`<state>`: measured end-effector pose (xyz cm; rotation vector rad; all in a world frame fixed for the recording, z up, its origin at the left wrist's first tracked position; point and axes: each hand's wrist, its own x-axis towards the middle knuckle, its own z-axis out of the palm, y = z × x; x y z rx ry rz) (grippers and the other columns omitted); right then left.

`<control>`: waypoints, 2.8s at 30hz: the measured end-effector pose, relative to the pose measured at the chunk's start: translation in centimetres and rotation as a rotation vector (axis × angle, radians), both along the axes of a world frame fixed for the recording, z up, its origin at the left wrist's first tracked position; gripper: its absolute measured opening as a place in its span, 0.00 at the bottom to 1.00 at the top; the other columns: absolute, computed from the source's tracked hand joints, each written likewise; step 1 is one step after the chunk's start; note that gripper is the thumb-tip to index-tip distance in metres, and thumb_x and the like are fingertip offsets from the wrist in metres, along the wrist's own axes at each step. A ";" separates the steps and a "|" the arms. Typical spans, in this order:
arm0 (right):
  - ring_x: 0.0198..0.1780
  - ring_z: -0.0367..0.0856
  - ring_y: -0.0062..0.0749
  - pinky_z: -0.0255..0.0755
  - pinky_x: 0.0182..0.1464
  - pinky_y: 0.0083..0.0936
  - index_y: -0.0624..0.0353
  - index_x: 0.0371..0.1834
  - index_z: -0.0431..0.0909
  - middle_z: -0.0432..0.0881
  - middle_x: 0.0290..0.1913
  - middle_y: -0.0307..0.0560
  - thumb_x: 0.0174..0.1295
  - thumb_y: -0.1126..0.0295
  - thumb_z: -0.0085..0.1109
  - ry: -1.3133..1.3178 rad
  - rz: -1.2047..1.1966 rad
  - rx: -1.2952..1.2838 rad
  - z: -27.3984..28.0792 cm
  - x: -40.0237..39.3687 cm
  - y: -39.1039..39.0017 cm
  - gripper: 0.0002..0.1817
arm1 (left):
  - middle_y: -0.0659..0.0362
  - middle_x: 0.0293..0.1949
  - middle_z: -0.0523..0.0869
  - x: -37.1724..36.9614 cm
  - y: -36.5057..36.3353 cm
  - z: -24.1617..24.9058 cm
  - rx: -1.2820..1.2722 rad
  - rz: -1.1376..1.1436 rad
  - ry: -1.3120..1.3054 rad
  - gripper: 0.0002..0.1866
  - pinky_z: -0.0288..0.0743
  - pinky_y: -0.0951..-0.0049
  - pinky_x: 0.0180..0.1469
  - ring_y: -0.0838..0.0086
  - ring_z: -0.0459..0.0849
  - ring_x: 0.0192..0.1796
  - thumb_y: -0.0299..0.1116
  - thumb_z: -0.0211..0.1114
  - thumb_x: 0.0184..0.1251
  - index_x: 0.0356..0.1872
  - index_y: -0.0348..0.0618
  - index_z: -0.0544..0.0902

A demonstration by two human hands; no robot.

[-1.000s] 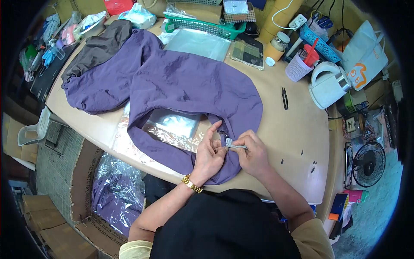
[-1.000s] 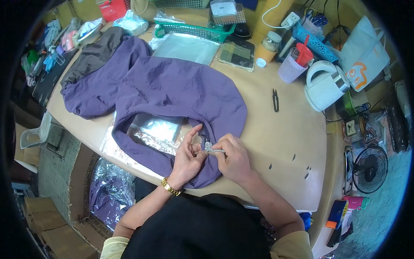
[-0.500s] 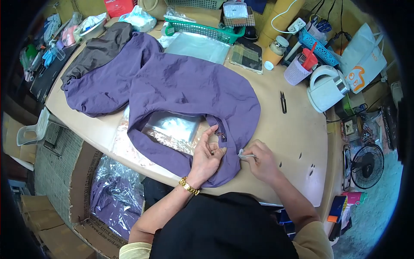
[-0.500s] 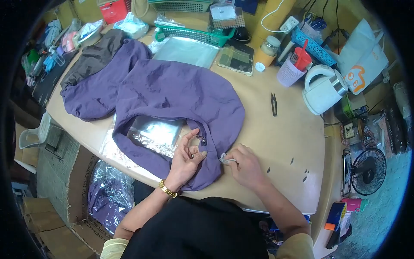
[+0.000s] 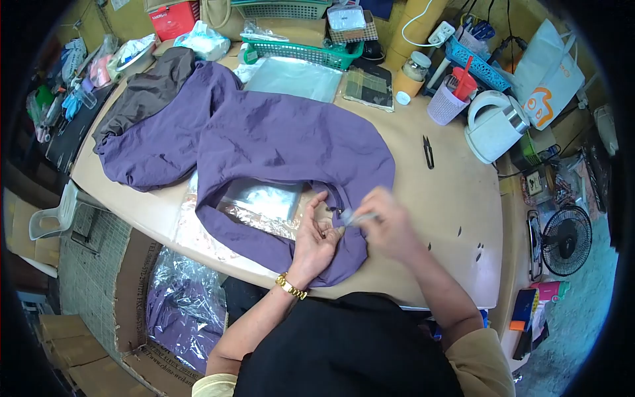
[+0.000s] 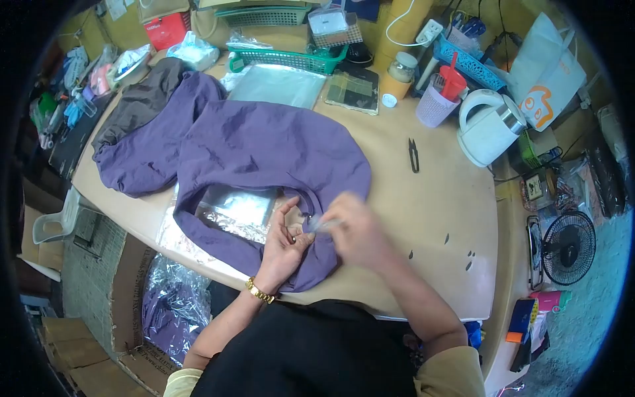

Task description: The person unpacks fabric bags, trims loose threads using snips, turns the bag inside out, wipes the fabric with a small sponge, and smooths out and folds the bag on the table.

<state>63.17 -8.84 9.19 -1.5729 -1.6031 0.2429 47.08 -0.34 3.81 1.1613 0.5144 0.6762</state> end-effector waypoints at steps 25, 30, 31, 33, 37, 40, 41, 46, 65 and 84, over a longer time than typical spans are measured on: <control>0.33 0.81 0.47 0.74 0.38 0.37 0.59 0.39 0.79 0.83 0.34 0.52 0.62 0.70 0.68 -0.061 -0.241 -0.371 4.8 1.0 0.4 0.08 | 0.50 0.41 0.84 -12.2 10.1 7.3 1.312 0.534 0.834 0.16 0.76 0.60 0.49 0.54 0.83 0.45 0.23 0.74 0.53 0.45 0.41 0.85; 0.34 0.83 0.48 0.77 0.40 0.36 0.60 0.41 0.81 0.82 0.33 0.57 0.55 0.74 0.69 -0.431 -0.256 -0.132 5.3 3.8 -3.5 0.11 | 0.51 0.34 0.86 -12.7 10.0 8.7 1.008 0.523 0.595 0.08 0.79 0.61 0.43 0.55 0.85 0.38 0.18 0.72 0.54 0.35 0.37 0.86; 0.36 0.84 0.48 0.77 0.42 0.36 0.61 0.41 0.81 0.83 0.33 0.55 0.54 0.74 0.71 -0.394 -0.237 -0.288 9.3 4.0 -4.8 0.12 | 0.51 0.34 0.86 -13.1 8.5 9.8 1.006 0.513 0.591 0.08 0.79 0.61 0.43 0.55 0.85 0.38 0.18 0.72 0.54 0.35 0.37 0.86; 0.38 0.84 0.48 0.77 0.43 0.37 0.61 0.41 0.81 0.84 0.34 0.53 0.53 0.73 0.72 -0.350 -0.229 -0.443 12.8 5.1 -6.7 0.13 | 0.51 0.35 0.88 -14.2 6.2 11.5 1.099 0.131 0.729 0.10 0.80 0.62 0.43 0.58 0.87 0.40 0.24 0.76 0.54 0.38 0.38 0.87; 0.42 0.81 0.27 0.75 0.47 0.29 0.65 0.44 0.82 0.83 0.35 0.40 0.50 0.70 0.78 0.220 -0.123 -0.700 11.1 10.1 -7.7 0.20 | 0.49 0.40 0.89 -15.5 7.7 10.8 0.879 0.104 0.836 0.26 0.81 0.61 0.48 0.60 0.88 0.44 0.39 0.83 0.50 0.49 0.36 0.87; 0.58 0.78 0.34 0.69 0.62 0.30 0.63 0.51 0.76 0.82 0.50 0.49 0.47 0.70 0.79 0.010 -0.380 -0.210 7.5 11.3 -6.1 0.28 | 0.46 0.53 0.87 -12.4 10.4 9.0 1.032 0.278 0.555 0.34 0.76 0.59 0.62 0.57 0.85 0.58 0.39 0.83 0.53 0.61 0.35 0.82; 0.58 0.78 0.34 0.69 0.62 0.30 0.63 0.51 0.76 0.82 0.50 0.49 0.47 0.70 0.79 0.014 -0.375 -0.202 6.5 11.2 -5.7 0.28 | 0.45 0.57 0.86 -11.1 11.3 8.4 1.010 0.240 0.457 0.36 0.73 0.59 0.66 0.57 0.83 0.62 0.38 0.82 0.53 0.64 0.36 0.80; 0.54 0.80 0.30 0.72 0.59 0.27 0.63 0.49 0.78 0.83 0.46 0.45 0.51 0.70 0.78 0.071 -0.322 -0.062 2.6 11.0 -5.2 0.23 | 0.52 0.53 0.89 -4.1 12.8 7.8 0.913 0.093 0.236 0.25 0.75 0.64 0.63 0.65 0.85 0.57 0.33 0.77 0.62 0.58 0.34 0.84; 0.64 0.79 0.46 0.71 0.66 0.42 0.57 0.64 0.74 0.79 0.63 0.53 0.65 0.69 0.69 -0.106 -0.056 -0.369 5.0 5.6 -4.0 0.24 | 0.51 0.37 0.86 -5.6 6.5 10.6 1.357 -0.059 0.657 0.13 0.78 0.58 0.47 0.52 0.85 0.46 0.30 0.77 0.56 0.41 0.41 0.86; 0.86 0.43 0.50 0.43 0.81 0.63 0.47 0.84 0.53 0.49 0.86 0.48 0.51 0.50 0.78 -0.369 0.006 -0.867 3.2 5.8 -5.9 0.58 | 0.55 0.36 0.86 -8.2 9.5 5.9 1.014 -0.028 0.755 0.10 0.77 0.66 0.45 0.65 0.84 0.40 0.27 0.76 0.57 0.38 0.38 0.87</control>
